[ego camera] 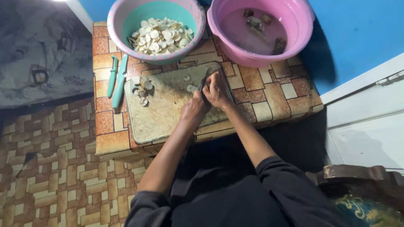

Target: Slicing plantains on a cutting board using a knife and placing the slices into a bowl.

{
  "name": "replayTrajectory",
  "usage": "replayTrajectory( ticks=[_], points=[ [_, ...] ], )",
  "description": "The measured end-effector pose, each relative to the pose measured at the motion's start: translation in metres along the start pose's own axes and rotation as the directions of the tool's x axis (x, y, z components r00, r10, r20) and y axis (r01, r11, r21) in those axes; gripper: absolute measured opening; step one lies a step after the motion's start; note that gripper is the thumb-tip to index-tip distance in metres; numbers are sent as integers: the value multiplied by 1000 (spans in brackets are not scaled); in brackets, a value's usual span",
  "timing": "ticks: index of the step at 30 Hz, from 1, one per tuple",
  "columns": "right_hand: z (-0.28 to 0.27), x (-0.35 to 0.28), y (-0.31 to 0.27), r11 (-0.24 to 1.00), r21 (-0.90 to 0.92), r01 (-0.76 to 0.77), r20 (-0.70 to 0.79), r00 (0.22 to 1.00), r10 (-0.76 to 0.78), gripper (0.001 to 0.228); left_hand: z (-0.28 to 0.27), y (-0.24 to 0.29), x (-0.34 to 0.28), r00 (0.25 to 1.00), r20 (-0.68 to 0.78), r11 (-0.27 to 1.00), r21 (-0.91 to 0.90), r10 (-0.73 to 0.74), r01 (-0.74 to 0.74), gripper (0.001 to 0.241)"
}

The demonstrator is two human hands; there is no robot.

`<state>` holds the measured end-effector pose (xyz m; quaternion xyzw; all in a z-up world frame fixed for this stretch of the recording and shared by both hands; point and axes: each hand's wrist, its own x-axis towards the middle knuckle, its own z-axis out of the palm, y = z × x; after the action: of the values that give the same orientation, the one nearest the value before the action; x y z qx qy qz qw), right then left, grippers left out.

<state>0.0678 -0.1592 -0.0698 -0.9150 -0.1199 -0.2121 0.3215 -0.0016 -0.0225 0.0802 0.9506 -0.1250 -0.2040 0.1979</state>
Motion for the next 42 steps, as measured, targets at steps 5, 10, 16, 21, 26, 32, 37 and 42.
replayTrajectory(
  ticks=[5, 10, 16, 21, 26, 32, 37, 42],
  points=[
    [1, -9, 8, 998, 39, -41, 34, 999, 40, 24, 10, -16, 10, 1000, 31, 997, -71, -6, 9, 24],
    [-4, -9, 5, 995, -19, -97, 46, 994, 97, 24, 1, -24, -19, 996, 86, 999, -39, 7, -3, 31],
    [-1, -6, 0, 975, -84, -206, 39, 977, 210, 24, 32, -43, -17, 992, 118, 974, -217, -34, 59, 29],
    [-7, -6, -11, 994, 20, -105, -31, 994, 106, 20, 42, -48, -22, 996, 88, 996, -85, 16, -9, 28],
    [-3, -4, -8, 994, 8, -108, -15, 994, 108, 19, 27, -29, -15, 994, 105, 997, -76, 25, -17, 27],
    [-6, 4, -5, 993, 29, -118, 5, 993, 118, 19, 44, -32, 34, 996, 85, 999, -16, -26, 28, 31],
    [-16, -4, -2, 991, 89, -104, 69, 993, 98, 20, 18, -32, 14, 996, 85, 999, 24, -25, 23, 33],
    [-13, -6, -11, 987, 26, -157, 20, 987, 157, 21, 14, -29, -19, 998, 70, 1000, -13, 2, -1, 24]
  ],
)
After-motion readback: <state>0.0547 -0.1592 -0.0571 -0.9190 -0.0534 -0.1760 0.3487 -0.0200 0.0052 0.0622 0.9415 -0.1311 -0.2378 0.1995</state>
